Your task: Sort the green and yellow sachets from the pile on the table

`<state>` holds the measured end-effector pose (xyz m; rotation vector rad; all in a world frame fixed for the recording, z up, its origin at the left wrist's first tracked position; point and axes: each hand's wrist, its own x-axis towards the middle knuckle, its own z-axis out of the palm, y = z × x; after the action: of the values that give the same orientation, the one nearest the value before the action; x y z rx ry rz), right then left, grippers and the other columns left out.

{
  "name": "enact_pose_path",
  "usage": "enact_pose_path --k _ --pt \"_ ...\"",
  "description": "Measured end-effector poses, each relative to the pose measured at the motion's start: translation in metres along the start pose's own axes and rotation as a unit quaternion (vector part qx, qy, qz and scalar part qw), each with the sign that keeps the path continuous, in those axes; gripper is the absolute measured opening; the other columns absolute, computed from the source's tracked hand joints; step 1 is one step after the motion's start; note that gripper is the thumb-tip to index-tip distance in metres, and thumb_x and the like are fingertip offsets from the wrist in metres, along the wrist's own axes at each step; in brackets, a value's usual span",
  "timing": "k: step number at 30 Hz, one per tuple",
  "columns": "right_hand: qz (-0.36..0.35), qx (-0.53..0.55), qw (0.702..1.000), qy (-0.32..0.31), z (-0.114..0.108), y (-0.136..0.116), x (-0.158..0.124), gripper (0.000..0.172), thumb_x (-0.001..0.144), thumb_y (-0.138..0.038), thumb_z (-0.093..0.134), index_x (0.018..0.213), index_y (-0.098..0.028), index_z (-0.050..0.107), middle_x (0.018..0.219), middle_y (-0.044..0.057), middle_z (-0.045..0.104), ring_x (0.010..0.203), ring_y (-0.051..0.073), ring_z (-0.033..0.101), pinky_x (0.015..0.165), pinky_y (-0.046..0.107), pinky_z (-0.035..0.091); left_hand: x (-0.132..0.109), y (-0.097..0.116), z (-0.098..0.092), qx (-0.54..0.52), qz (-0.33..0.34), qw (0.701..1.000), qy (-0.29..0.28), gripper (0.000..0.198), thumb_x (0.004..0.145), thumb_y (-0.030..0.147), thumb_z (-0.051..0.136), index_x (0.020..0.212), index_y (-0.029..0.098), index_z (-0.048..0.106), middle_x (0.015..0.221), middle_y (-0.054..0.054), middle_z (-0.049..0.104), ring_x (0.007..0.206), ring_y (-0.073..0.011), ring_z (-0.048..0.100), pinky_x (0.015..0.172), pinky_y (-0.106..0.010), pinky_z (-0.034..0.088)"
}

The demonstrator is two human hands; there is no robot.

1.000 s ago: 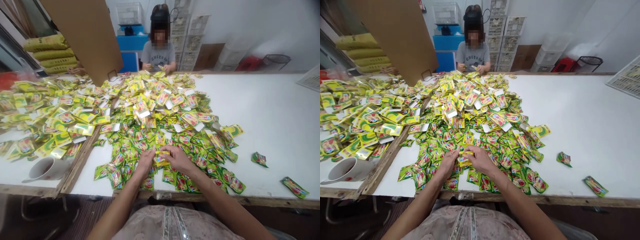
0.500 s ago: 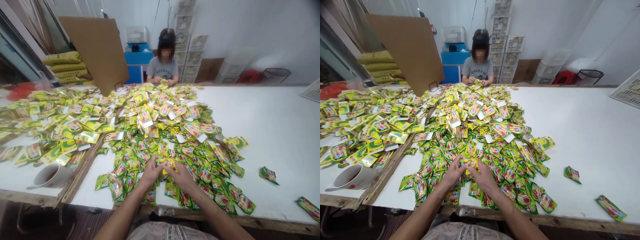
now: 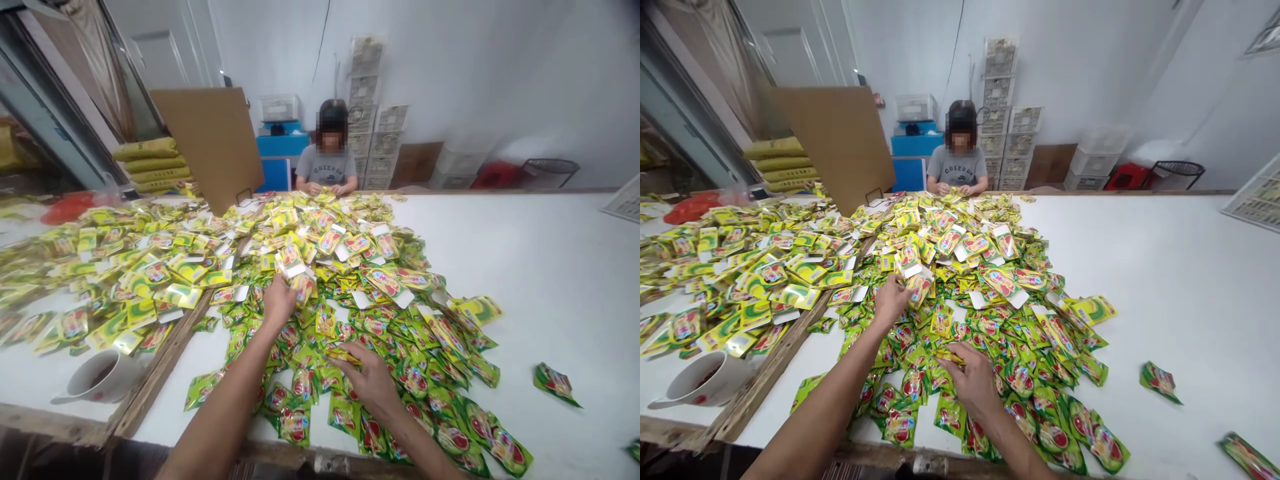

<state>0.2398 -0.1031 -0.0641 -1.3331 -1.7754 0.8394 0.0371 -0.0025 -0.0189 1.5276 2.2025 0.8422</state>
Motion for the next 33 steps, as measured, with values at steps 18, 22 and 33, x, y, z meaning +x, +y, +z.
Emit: enact_pose_path --k 18,22,33 --pt "0.122 0.016 0.991 -0.058 -0.033 -0.018 0.039 0.024 0.073 -0.037 0.058 0.085 -0.017 0.064 0.088 0.006 0.068 0.083 0.022 0.061 0.073 0.030 0.045 -0.114 -0.044 0.017 -0.416 -0.018 0.897 -0.150 0.023 0.074 0.038 0.063 0.083 0.017 0.057 0.082 -0.001 0.059 0.076 -0.0137 0.055 0.069 -0.023 0.043" --pt "0.082 -0.048 0.992 -0.082 -0.038 -0.019 0.037 0.020 0.071 -0.037 0.062 0.068 -0.017 0.063 0.083 0.005 0.065 0.076 0.020 0.058 0.067 0.028 0.041 -0.118 -0.042 0.018 -0.438 -0.030 0.877 -0.195 0.025 0.073 0.037 0.065 0.087 0.017 0.059 0.092 -0.004 0.062 0.083 -0.0158 0.057 0.071 -0.024 0.044" --pt "0.018 0.002 0.999 0.033 -0.020 -0.011 0.024 0.023 0.079 -0.040 0.056 0.078 -0.019 0.066 0.077 0.003 0.064 0.075 0.020 0.056 0.077 0.035 0.042 -0.120 -0.036 0.021 -0.570 -0.092 0.779 -0.243 0.035 0.065 0.029 0.074 0.094 0.014 0.064 0.089 -0.006 0.069 0.074 -0.0158 0.064 0.071 -0.027 0.049"
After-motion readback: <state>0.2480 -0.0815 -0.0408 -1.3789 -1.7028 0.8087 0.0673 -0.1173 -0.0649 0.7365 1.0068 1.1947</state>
